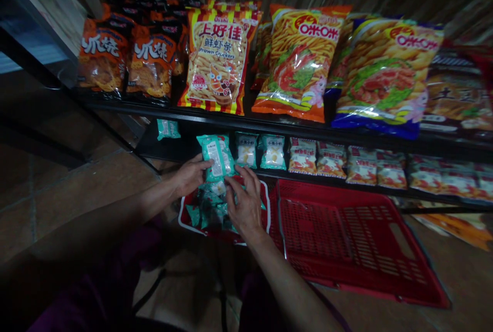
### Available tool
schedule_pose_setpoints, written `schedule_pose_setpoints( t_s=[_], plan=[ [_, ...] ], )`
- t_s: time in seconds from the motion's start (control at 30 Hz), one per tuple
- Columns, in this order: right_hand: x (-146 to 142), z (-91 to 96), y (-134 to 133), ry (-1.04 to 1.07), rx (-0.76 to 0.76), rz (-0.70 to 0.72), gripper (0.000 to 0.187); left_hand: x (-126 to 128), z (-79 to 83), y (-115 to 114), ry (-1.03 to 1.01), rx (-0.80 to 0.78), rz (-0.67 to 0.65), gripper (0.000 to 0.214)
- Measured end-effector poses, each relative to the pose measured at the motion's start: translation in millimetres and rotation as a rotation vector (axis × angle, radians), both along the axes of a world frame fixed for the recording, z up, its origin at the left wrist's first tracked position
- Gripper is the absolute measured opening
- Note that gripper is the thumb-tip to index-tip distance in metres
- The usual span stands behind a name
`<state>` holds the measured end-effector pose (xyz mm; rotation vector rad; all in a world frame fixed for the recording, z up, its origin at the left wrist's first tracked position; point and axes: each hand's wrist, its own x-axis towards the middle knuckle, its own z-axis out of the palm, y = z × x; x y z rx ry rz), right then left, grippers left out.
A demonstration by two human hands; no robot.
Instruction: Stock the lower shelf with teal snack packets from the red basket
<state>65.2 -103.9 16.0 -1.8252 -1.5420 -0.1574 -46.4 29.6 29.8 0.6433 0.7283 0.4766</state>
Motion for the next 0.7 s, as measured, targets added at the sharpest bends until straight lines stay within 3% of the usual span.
schedule_pose_setpoints(
  t_s=[0.3,0.7],
  plan=[
    [1.3,-1.6,-0.1,-0.008,0.006,0.074,0.032,2.2,-5.3,-10.8,0.091,0.212,-0.020,0.037],
    [0.6,-7.1,-1.6,0.018,-0.031,0.075,0.041,-1.8,-0.2,-14.6,0.065,0.163,-0.122,0.046]
  ],
)
